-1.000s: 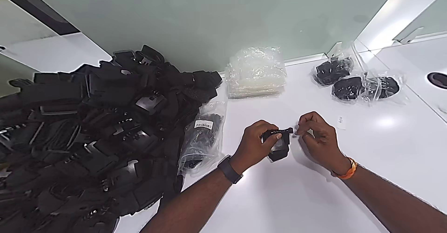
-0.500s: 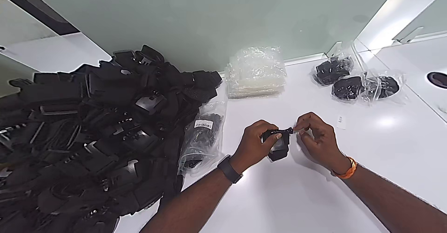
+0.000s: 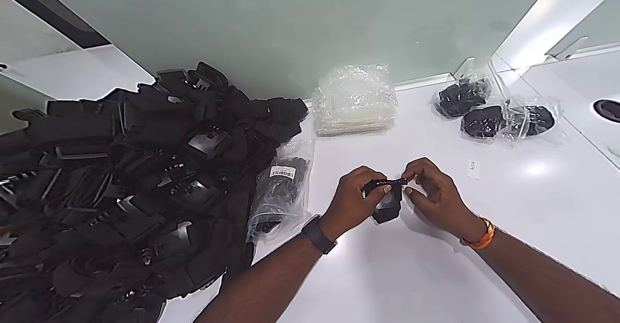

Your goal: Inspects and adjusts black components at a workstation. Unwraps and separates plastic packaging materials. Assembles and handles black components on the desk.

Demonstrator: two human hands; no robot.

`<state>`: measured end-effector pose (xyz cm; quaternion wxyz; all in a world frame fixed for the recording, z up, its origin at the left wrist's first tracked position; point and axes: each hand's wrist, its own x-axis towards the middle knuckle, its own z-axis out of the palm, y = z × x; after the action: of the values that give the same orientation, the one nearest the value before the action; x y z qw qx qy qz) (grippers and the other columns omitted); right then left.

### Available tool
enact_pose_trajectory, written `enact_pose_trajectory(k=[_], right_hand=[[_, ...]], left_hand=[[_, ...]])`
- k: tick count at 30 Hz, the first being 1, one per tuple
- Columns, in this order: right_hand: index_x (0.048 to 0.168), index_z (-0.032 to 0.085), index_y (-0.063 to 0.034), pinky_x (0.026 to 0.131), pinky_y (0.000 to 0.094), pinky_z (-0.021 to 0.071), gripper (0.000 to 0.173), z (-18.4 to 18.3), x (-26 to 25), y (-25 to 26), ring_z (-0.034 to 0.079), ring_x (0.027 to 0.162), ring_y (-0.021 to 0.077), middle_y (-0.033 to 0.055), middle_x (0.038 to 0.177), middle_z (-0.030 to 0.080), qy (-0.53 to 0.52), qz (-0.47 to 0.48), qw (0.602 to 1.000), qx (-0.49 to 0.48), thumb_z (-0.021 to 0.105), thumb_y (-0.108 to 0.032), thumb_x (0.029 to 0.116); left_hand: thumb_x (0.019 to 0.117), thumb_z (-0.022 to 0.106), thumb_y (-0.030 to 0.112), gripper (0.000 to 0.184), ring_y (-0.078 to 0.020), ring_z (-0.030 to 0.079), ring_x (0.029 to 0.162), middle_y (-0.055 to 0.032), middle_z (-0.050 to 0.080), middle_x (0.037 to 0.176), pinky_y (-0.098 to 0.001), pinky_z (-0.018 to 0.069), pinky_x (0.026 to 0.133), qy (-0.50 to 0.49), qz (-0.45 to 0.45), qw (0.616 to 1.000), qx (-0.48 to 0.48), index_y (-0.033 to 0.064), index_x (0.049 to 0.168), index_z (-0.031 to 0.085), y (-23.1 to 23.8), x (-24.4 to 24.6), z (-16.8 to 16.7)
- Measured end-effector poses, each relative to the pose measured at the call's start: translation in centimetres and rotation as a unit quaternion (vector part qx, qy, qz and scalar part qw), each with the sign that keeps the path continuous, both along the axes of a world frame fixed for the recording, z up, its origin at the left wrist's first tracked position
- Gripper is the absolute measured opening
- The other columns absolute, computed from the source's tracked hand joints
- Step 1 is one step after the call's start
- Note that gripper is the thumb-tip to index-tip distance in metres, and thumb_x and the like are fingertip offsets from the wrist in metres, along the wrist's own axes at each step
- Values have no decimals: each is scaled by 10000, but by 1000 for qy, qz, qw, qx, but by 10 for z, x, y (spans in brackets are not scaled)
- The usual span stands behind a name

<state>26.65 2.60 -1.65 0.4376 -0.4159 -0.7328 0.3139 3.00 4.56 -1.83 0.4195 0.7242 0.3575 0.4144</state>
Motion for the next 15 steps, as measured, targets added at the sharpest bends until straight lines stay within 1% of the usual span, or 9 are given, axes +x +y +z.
enact_pose_trajectory(k=[1,4,6,7,9,11,12,13,15], right_hand=[[1133,630,-77,832,274,515,225,1,0,0,599,1042,110,31,1141,636,-7,-6,1000,0,594,-117,915],[1194,693,-61,870,275,539,291,2,0,-1,610,1024,110,51,1116,636,-45,-30,999,-7,535,-236,1024],[1142,726,-71,873,267,538,293,4,-1,-1,609,990,99,42,1059,630,-59,-30,998,-7,509,-248,1055],[1122,727,-74,874,258,539,271,4,-1,-1,608,989,92,36,1052,627,-60,-28,998,-3,525,-235,1042],[1097,697,-75,876,277,544,187,3,-1,-1,613,1020,108,36,1085,637,-31,-24,999,5,614,-180,966],[1093,613,-98,847,286,519,209,3,-1,-1,595,1034,115,30,1128,622,-15,-26,1000,4,662,-157,899],[1119,598,-96,849,291,517,249,3,0,-1,589,1038,117,33,1142,613,-20,-31,999,2,675,-189,901],[1155,612,-87,870,298,523,280,3,0,-1,587,1051,122,41,1151,603,-29,-36,999,-1,674,-240,929],[1186,691,-89,923,307,528,317,3,0,-1,592,1061,126,50,1128,609,-62,-49,997,-6,598,-334,1006]], left_hand=[[984,692,204,205,-101,688,950,-60,720,1046,-274,586,869,0,0,1000,0,39,1089,753,0,0,0],[982,695,203,204,-99,690,948,-58,719,1047,-271,589,869,-2,0,1000,-5,39,1088,753,0,0,0],[980,700,203,204,-98,690,950,-58,720,1045,-267,587,871,-3,1,1000,-6,38,1087,754,0,0,0],[981,699,203,205,-100,690,954,-60,721,1047,-270,586,873,-3,1,1000,-6,37,1088,753,0,0,-1],[982,695,202,207,-104,689,960,-65,719,1053,-273,587,874,-2,-1,1000,-7,36,1091,753,0,0,0],[982,694,203,206,-103,689,960,-63,720,1055,-273,586,875,1,0,1000,-4,37,1088,753,0,0,0],[983,694,205,207,-102,689,961,-60,720,1055,-272,585,878,2,1,1000,-3,38,1090,753,0,0,0],[982,695,206,207,-102,689,958,-60,721,1053,-271,586,876,2,2,1000,-2,37,1088,753,0,0,0],[985,692,209,209,-101,689,960,-61,720,1056,-274,587,876,3,1,1000,-3,38,1091,753,0,0,0]])
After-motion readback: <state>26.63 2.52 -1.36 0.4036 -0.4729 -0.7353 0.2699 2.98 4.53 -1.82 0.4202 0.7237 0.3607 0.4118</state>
